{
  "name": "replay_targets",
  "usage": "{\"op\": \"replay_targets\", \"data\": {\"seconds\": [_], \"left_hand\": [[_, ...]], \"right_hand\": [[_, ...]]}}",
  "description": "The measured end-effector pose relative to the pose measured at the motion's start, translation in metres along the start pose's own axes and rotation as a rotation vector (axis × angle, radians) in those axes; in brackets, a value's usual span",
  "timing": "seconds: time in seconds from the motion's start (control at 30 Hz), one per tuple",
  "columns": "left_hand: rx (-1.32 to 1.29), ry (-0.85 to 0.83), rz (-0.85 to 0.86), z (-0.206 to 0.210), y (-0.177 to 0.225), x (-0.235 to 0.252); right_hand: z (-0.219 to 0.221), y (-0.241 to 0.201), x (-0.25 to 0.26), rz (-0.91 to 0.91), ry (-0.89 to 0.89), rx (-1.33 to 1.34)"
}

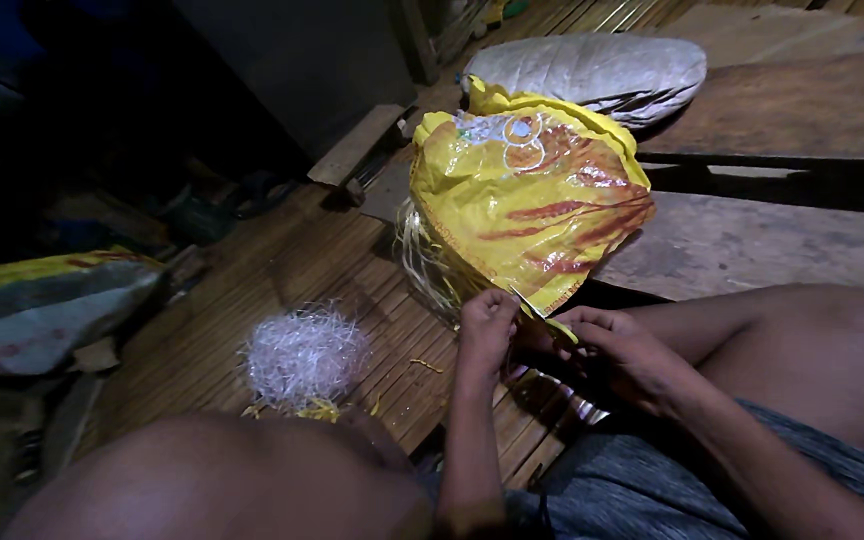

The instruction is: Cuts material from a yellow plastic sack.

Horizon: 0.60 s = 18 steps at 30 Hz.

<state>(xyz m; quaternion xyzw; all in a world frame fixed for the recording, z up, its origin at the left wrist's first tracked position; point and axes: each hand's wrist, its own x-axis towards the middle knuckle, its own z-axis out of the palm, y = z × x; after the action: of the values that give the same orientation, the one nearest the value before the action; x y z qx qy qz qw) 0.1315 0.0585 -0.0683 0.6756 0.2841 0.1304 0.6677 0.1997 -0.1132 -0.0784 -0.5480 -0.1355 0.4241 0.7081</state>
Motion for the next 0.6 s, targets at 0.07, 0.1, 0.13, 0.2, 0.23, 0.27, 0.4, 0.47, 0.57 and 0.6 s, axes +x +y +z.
{"op": "replay_targets", "data": {"seconds": [0.07,0.1,0.13,0.2,0.23,0.27,0.4,0.47,0.57,0.6], "left_hand": [[0.004,-0.018,-0.006,0.0006,0.0007,-0.0011],[0.004,-0.025,0.0,0.0006,0.0003,-0.0013],[0.0,-0.031,0.005,0.0007,-0.0002,-0.0013],[-0.021,-0.042,0.011,0.0006,-0.0017,-0.0008],[-0.036,-0.046,0.01,0.0004,-0.0025,-0.0004],[-0.052,-0.051,0.006,0.0003,-0.003,-0.0001],[-0.111,-0.057,-0.016,0.0018,-0.005,-0.0005],[-0.133,-0.046,-0.031,0.002,-0.0065,0.0],[-0.16,-0.023,-0.037,0.0013,-0.0084,0.0015],[-0.166,-0.021,-0.034,0.0008,-0.0089,0.0019]], "right_hand": [[-0.0004,0.0004,-0.0001,0.006,0.0,0.017],[-0.0008,0.0007,-0.0002,0.009,0.001,0.028],[-0.0013,0.001,-0.0002,0.009,0.001,0.039],[-0.0022,0.0014,0.0002,0.009,-0.007,0.056],[-0.0024,0.0015,0.0006,0.008,-0.011,0.063],[-0.0026,0.0017,0.0008,0.009,-0.015,0.074],[-0.0023,0.0016,0.001,0.021,-0.02,0.135],[-0.0017,0.0016,0.0014,0.022,-0.023,0.164],[-0.0015,0.0008,0.0008,0.03,-0.029,0.186],[-0.0015,0.001,0.0008,0.027,-0.033,0.187]]}}
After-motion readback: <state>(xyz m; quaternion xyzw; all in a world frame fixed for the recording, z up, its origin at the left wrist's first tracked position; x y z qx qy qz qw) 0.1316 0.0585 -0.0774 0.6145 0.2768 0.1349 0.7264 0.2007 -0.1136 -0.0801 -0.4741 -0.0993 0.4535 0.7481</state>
